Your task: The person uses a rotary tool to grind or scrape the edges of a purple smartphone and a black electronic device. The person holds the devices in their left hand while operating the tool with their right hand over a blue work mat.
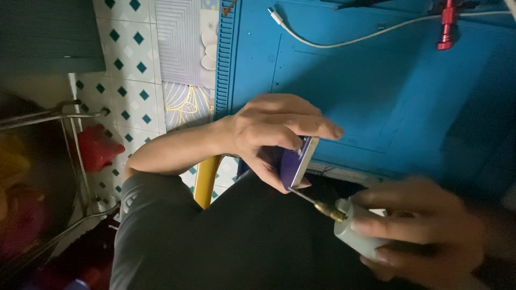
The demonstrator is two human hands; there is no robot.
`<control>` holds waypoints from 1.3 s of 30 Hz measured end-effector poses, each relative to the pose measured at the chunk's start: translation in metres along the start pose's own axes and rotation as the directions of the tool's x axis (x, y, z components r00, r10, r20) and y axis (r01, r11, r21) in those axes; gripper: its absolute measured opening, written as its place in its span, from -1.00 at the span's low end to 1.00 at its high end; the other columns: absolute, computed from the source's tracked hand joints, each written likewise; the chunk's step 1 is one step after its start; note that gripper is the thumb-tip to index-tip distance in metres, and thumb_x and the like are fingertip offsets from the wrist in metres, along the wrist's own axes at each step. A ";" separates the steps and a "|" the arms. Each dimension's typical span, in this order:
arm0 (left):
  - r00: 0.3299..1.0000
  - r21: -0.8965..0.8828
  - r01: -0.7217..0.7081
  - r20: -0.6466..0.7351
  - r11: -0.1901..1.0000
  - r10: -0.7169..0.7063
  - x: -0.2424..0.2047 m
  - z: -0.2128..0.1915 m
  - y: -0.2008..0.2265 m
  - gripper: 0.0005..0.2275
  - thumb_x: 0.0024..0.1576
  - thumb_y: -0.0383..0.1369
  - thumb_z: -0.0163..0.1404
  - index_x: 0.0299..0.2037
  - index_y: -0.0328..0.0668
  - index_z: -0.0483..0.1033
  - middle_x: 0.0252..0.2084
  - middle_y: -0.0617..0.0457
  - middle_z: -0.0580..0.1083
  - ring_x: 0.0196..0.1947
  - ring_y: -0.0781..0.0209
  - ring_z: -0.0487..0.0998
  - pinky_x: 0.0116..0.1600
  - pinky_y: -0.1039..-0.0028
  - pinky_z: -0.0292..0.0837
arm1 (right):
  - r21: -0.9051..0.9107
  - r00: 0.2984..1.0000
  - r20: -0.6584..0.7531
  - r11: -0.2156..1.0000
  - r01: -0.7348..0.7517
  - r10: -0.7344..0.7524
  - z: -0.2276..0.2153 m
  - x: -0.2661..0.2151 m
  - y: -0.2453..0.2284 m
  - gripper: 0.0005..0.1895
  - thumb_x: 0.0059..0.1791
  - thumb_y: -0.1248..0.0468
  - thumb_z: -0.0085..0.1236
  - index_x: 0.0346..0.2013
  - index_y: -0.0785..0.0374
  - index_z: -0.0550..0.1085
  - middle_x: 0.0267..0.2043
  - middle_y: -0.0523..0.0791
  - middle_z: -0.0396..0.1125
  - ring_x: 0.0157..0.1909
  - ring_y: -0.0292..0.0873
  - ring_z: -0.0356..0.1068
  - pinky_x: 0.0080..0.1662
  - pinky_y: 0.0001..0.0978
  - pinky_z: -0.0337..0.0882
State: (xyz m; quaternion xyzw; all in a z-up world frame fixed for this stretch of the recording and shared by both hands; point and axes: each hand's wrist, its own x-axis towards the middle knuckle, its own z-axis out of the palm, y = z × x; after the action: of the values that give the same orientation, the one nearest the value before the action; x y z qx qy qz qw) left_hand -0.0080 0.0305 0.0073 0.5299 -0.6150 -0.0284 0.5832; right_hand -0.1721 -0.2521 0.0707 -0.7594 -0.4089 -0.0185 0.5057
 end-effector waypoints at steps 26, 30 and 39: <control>1.000 -0.020 0.005 -0.008 1.000 -0.005 0.006 -0.003 0.000 -0.49 0.13 -0.03 0.34 -0.20 -0.15 0.23 0.14 -0.26 0.50 0.00 -0.19 0.69 0.07 0.16 0.67 | 0.088 0.977 0.142 0.981 -0.173 0.159 -0.010 -0.010 0.000 -0.46 -0.09 -0.05 0.41 0.10 0.02 0.48 0.14 -0.14 0.51 0.14 -0.13 0.60 0.03 -0.24 0.61; 1.000 -0.028 0.024 0.009 0.999 -0.023 0.006 -0.003 0.000 -0.54 0.15 0.02 0.24 -0.29 -0.15 0.28 0.12 -0.24 0.52 -0.02 -0.20 0.71 0.05 0.15 0.68 | 0.116 0.960 0.108 0.956 -0.271 0.259 -0.007 -0.011 0.001 -0.50 -0.12 0.03 0.34 0.09 -0.01 0.50 0.11 -0.09 0.53 0.11 -0.15 0.63 0.03 -0.23 0.60; 1.000 -0.023 0.020 0.018 1.000 -0.020 0.003 -0.002 -0.001 -0.51 0.15 0.05 0.23 -0.21 -0.16 0.26 0.14 -0.26 0.51 0.01 -0.22 0.70 0.08 0.15 0.68 | 0.075 0.991 0.129 0.997 0.030 -0.040 -0.010 -0.001 0.009 -0.67 -0.02 -0.03 0.42 -0.07 -0.11 0.49 0.19 -0.18 0.38 0.09 -0.07 0.59 -0.09 -0.21 0.66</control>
State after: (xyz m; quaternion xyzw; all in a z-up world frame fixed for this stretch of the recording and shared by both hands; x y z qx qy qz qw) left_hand -0.0050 0.0287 0.0096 0.5288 -0.6146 -0.0462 0.5836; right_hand -0.1628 -0.2618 0.0680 -0.7328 -0.4548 0.0373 0.5048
